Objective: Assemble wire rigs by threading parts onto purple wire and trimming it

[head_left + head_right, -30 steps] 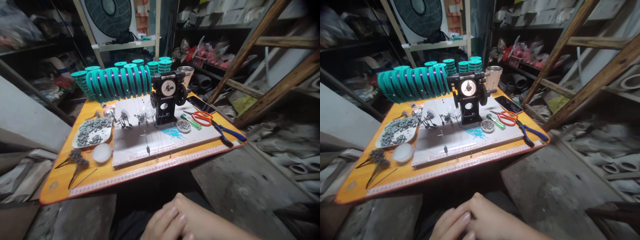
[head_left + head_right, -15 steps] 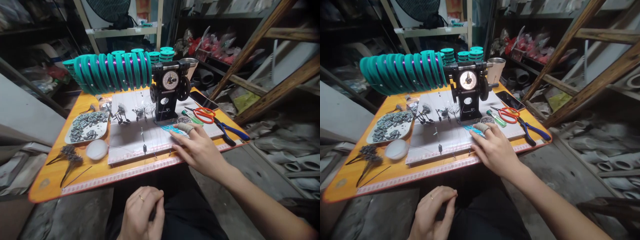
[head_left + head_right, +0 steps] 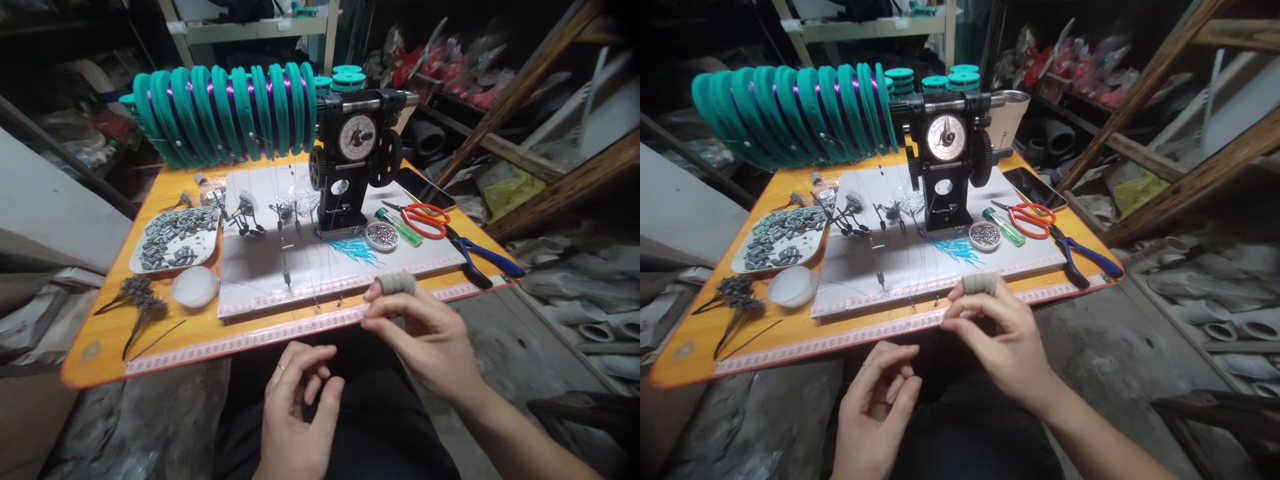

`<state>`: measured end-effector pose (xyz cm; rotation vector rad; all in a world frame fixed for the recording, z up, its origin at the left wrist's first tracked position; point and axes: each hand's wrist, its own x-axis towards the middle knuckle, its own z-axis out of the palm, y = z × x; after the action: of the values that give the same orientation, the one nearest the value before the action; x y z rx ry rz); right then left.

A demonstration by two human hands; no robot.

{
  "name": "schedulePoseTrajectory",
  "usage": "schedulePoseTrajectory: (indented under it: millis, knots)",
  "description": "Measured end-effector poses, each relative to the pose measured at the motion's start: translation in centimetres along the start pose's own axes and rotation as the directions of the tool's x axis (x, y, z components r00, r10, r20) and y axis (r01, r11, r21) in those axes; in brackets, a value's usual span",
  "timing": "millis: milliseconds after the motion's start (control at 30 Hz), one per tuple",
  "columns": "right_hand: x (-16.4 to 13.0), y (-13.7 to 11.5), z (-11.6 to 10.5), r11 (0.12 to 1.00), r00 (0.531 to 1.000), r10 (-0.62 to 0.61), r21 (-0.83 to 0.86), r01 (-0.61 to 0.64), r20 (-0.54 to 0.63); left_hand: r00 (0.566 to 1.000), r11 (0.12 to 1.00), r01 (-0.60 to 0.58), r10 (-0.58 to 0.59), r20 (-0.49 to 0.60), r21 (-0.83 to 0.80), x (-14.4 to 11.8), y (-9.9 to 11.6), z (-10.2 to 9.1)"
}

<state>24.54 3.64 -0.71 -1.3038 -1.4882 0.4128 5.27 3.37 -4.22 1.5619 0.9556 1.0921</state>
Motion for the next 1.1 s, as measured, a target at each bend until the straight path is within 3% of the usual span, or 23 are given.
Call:
schedulePoseTrajectory:
  millis: [67, 167, 333, 400, 533, 700, 833, 967, 1100]
  knots:
    - [-1.5, -1.3, 0.7, 0.951, 0.979, 0.178, 0.239, -0.198, 0.102, 0.998, 0.994, 0.054, -0.050, 0.047, -0.092, 0.3, 0.3, 0.4]
    - [-3.3, -2.5, 1.6, 0.828, 0.925, 0.308, 0.416, -0.376, 0.223, 0.993, 0.987, 0.054, -0.037, 0.113, -0.150, 0.7, 0.8, 0.7]
    - [-4.4, -2.1, 1.7, 0.675, 0.875, 0.399, 0.558, -0.484, 0.275, 0.991, 0.989, 0.071, -0.056, 0.120, -0.126, 0.8, 1.3, 0.5]
    - [-4.3, -1.8, 1.5, 0.692, 0.876, 0.405, 0.539, -0.480, 0.261, 0.988, 0.988, 0.107, -0.093, 0.120, -0.115, 0.6, 1.3, 0.4]
    - [-3.8, -1.4, 1.4, 0.824, 0.897, 0.355, 0.367, -0.433, 0.261, 0.982, 0.983, 0.148, -0.133, 0.133, -0.111, 0.4, 1.4, 0.0]
    - [-3.6, -1.6, 1.1, 0.832, 0.926, 0.317, 0.410, -0.375, 0.205, 0.980, 0.992, 0.127, -0.126, 0.154, 0.001, 0.5, 1.7, -0.3]
    - [-2.5, -3.1, 0.7, 0.866, 0.963, 0.136, 0.445, -0.230, 0.232, 0.986, 0.994, 0.079, -0.089, 0.140, 0.078, 0.9, 1.7, -0.4]
    - [-1.5, -4.9, 1.1, 0.920, 0.960, -0.072, 0.389, -0.041, 0.271, 0.986, 0.996, 0.032, -0.044, 0.161, 0.078, 1.1, 1.6, -0.5]
    - [-1.8, -5.3, 1.5, 0.971, 0.982, 0.059, 0.220, -0.098, 0.177, 0.985, 0.998, -0.051, 0.043, 0.169, 0.044, 0.0, 2.0, -0.6]
